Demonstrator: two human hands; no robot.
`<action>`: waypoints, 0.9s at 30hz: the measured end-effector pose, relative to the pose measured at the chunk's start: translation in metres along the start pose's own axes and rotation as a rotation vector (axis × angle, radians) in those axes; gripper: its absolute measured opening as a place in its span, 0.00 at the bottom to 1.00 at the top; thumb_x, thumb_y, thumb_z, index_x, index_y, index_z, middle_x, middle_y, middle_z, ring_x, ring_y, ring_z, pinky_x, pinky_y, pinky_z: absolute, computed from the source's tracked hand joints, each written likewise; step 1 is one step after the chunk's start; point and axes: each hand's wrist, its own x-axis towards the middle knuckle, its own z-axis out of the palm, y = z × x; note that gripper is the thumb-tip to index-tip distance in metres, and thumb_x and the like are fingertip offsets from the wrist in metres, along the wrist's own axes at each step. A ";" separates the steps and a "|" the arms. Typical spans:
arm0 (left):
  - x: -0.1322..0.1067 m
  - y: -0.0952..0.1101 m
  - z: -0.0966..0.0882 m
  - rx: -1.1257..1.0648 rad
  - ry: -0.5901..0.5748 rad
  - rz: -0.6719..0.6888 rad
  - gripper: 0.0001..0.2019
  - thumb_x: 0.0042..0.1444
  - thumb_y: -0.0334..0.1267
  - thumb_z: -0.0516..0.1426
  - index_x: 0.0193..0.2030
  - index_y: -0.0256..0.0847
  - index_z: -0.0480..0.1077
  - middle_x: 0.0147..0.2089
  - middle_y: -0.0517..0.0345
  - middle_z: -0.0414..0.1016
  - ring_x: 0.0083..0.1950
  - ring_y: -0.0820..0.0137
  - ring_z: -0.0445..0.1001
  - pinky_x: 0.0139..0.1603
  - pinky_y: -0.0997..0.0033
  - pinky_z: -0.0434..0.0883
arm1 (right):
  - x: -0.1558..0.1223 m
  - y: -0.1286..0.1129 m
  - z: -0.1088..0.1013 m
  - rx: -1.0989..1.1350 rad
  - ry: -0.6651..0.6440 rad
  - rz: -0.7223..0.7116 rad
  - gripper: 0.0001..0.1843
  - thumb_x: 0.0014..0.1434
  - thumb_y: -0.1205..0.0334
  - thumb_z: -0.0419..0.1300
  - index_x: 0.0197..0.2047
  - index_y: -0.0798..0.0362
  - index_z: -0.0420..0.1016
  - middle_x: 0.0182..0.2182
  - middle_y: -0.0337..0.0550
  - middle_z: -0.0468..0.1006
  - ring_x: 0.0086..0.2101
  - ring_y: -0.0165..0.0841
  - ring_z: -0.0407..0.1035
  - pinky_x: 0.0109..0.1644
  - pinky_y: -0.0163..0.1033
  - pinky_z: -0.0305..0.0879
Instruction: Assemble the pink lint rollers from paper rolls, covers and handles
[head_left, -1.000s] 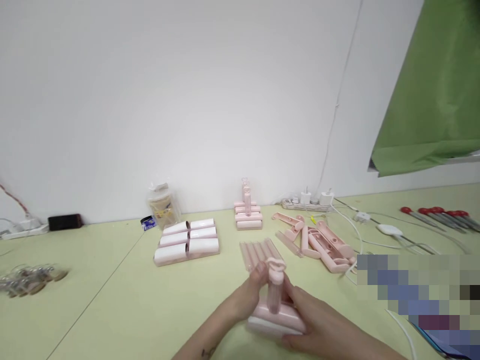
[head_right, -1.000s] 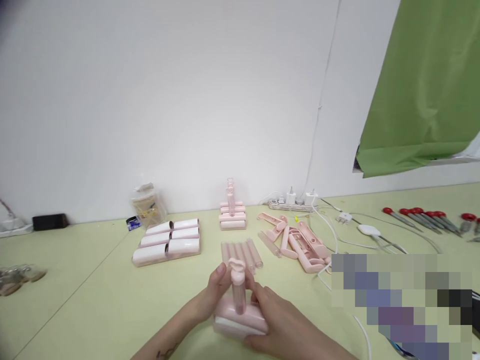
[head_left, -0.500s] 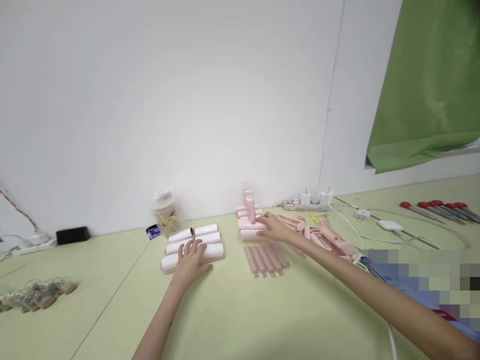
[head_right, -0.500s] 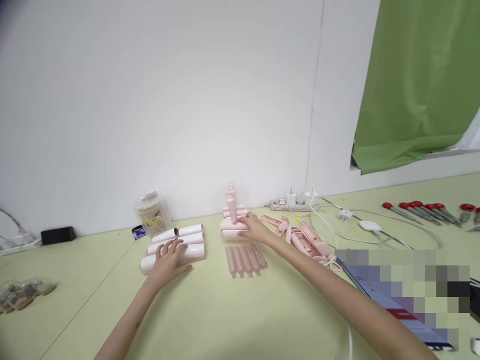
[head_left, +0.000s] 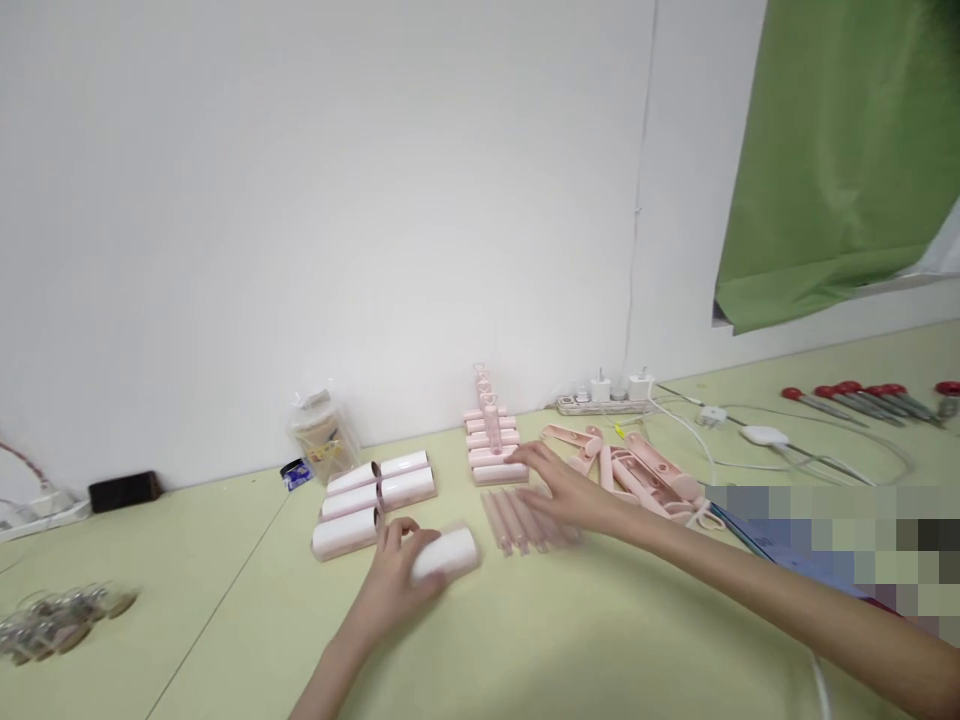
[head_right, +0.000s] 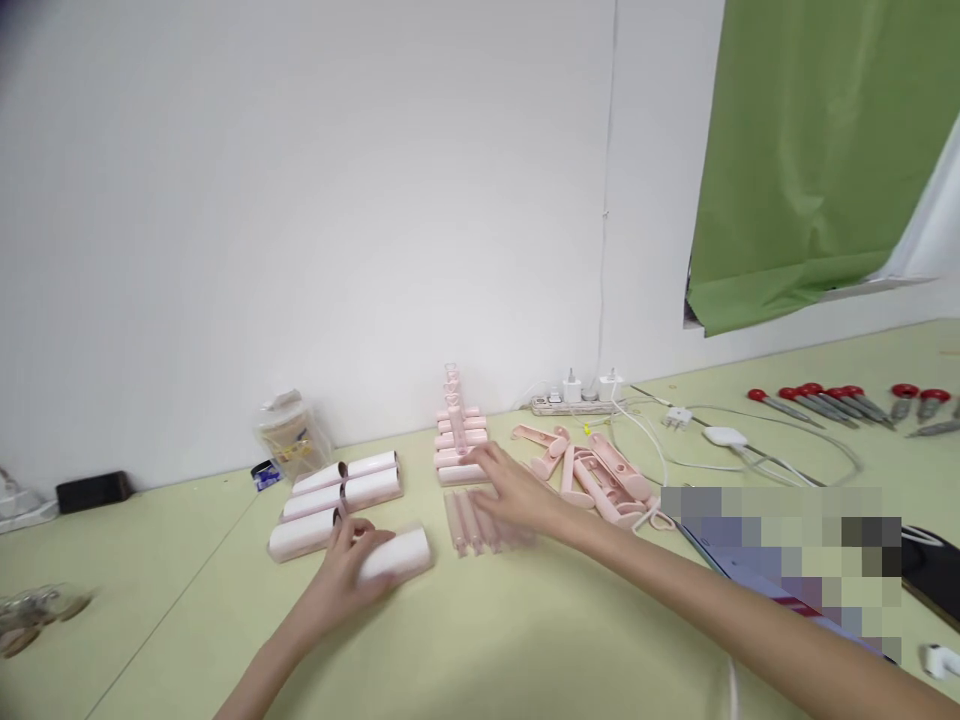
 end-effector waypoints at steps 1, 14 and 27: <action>-0.008 0.004 0.005 -0.106 -0.003 -0.038 0.24 0.46 0.36 0.56 0.53 0.45 0.59 0.51 0.51 0.61 0.54 0.60 0.62 0.51 0.62 0.64 | -0.013 -0.006 0.001 0.030 -0.036 0.001 0.18 0.54 0.65 0.54 0.50 0.51 0.61 0.48 0.44 0.64 0.49 0.34 0.60 0.53 0.41 0.57; -0.019 0.094 0.016 -0.862 -0.040 -0.184 0.38 0.39 0.37 0.63 0.57 0.46 0.51 0.45 0.57 0.68 0.49 0.64 0.67 0.49 0.68 0.64 | -0.068 -0.048 0.011 0.271 -0.290 -0.186 0.30 0.56 0.52 0.55 0.60 0.43 0.52 0.56 0.47 0.54 0.56 0.36 0.51 0.56 0.43 0.53; -0.023 0.061 0.026 -0.703 0.101 -0.269 0.28 0.42 0.40 0.60 0.52 0.46 0.59 0.52 0.54 0.63 0.55 0.60 0.62 0.56 0.57 0.57 | -0.083 -0.007 -0.017 0.185 0.085 0.130 0.19 0.54 0.63 0.53 0.48 0.47 0.51 0.43 0.43 0.65 0.43 0.33 0.63 0.47 0.41 0.62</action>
